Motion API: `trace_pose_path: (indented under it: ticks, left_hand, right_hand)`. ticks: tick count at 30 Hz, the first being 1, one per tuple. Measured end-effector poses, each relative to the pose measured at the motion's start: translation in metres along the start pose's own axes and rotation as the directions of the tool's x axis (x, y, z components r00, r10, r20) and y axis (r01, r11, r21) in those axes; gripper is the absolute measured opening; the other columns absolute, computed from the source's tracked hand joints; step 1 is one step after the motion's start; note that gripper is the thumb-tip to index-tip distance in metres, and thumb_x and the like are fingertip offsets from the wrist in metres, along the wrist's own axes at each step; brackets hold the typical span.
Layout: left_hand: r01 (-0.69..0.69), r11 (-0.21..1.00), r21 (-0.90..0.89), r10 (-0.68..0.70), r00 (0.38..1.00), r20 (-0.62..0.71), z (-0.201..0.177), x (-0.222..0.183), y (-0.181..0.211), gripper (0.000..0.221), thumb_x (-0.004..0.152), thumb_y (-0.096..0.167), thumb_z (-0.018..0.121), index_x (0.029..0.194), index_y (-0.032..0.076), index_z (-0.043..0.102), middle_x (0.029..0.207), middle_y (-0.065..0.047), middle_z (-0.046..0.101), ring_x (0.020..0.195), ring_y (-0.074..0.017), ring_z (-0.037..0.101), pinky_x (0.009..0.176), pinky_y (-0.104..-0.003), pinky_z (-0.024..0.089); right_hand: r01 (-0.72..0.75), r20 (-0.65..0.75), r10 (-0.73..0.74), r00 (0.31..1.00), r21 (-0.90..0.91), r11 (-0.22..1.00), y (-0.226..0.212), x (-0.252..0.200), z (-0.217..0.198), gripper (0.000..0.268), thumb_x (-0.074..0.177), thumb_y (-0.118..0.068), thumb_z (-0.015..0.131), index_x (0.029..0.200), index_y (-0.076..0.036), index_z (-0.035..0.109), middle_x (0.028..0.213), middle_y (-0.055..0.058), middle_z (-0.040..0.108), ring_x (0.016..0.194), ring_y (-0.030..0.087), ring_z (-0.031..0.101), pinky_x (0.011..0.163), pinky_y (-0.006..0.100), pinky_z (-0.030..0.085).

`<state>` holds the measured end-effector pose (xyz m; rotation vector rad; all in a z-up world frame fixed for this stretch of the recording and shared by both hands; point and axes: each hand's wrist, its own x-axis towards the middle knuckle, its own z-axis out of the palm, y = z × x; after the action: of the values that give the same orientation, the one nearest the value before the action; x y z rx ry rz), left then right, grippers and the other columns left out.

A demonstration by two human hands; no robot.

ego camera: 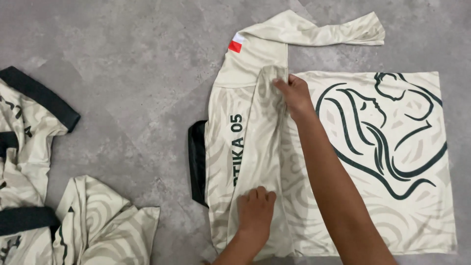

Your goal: Folding a long-sleeved shirt into a neat rectangle while sitting on the floor.

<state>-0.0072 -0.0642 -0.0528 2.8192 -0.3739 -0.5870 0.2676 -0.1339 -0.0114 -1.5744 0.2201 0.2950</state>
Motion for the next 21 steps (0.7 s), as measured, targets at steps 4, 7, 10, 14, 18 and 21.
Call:
trace_pose_path:
  ticks: [4, 7, 10, 14, 18, 21]
  left_hand:
    - [0.026, 0.998, 0.063, -0.004, 0.943, -0.332, 0.004, -0.003, -0.003, 0.032, 0.06, 0.012, 0.067, 0.088, 0.01, 0.053, 0.085, -0.01, 0.045, 0.073, -0.0253, 0.044, 0.06, -0.037, 0.035]
    - [-0.001, 0.999, 0.048, 0.01, 0.983, -0.185, -0.005, 0.006, -0.001, 0.034, 0.066, 0.01, 0.063, 0.097, 0.008, 0.051, 0.095, -0.013, 0.048, 0.08, -0.0288, 0.049, 0.066, -0.041, 0.037]
    - [0.002, 0.997, 0.071, 0.003, 0.998, -0.07, -0.043, 0.01, 0.007, 0.041, 0.067, 0.006, 0.066, 0.105, 0.009, 0.05, 0.102, -0.014, 0.051, 0.087, -0.0292, 0.053, 0.073, -0.043, 0.038]
    - [0.014, 0.982, 0.187, -0.032, 0.995, 0.091, -0.047, -0.016, 0.022, 0.05, 0.067, 0.001, 0.071, 0.112, 0.01, 0.05, 0.109, -0.012, 0.058, 0.094, -0.0266, 0.06, 0.08, -0.042, 0.041]
    - [-0.008, 0.94, 0.34, 0.012, 1.0, -0.01, -0.017, -0.026, 0.021, 0.044, 0.064, 0.002, 0.076, 0.101, 0.012, 0.054, 0.093, -0.007, 0.059, 0.074, -0.0198, 0.06, 0.066, -0.035, 0.041]
    - [-0.084, 0.897, 0.435, 0.178, 0.967, -0.18, 0.01, -0.039, 0.016, 0.036, 0.058, 0.001, 0.075, 0.081, 0.014, 0.05, 0.071, -0.002, 0.051, 0.059, -0.0186, 0.053, 0.057, -0.036, 0.04]
  right_hand:
    - [0.137, -0.004, -0.152, 0.988, 0.455, 0.88, 0.005, -0.077, -0.07, 0.018, 0.083, -0.004, 0.058, 0.101, -0.003, 0.059, 0.095, 0.005, 0.061, 0.087, 0.013, 0.056, 0.082, 0.025, 0.043]
    - [0.234, -0.436, 0.16, 0.885, 0.716, 0.658, 0.015, -0.156, -0.115, 0.055, 0.078, -0.041, 0.044, 0.123, -0.01, 0.045, 0.122, 0.008, 0.045, 0.101, 0.02, 0.045, 0.078, 0.035, 0.037]
    - [0.056, -0.367, 0.392, 0.843, 0.786, 0.616, 0.055, -0.176, -0.154, 0.102, 0.067, -0.073, 0.046, 0.139, -0.005, 0.023, 0.145, 0.019, 0.023, 0.135, 0.035, 0.024, 0.107, 0.055, 0.015]
    - [-0.231, -0.312, 0.392, 0.865, 0.445, 0.865, 0.087, -0.167, -0.196, 0.063, 0.085, -0.043, 0.06, 0.127, -0.003, 0.037, 0.118, 0.015, 0.046, 0.106, 0.029, 0.052, 0.087, 0.047, 0.045]
    - [-0.264, -0.328, 0.248, 0.912, -0.005, 0.964, 0.058, -0.182, -0.209, 0.039, 0.082, -0.021, 0.066, 0.113, 0.001, 0.056, 0.1, 0.017, 0.06, 0.083, 0.028, 0.065, 0.066, 0.043, 0.058]
    - [-0.258, -0.258, 0.211, 0.943, -0.167, 0.951, 0.039, -0.215, -0.228, 0.039, 0.081, -0.019, 0.065, 0.11, 0.005, 0.056, 0.102, 0.021, 0.06, 0.075, 0.028, 0.067, 0.058, 0.036, 0.056]
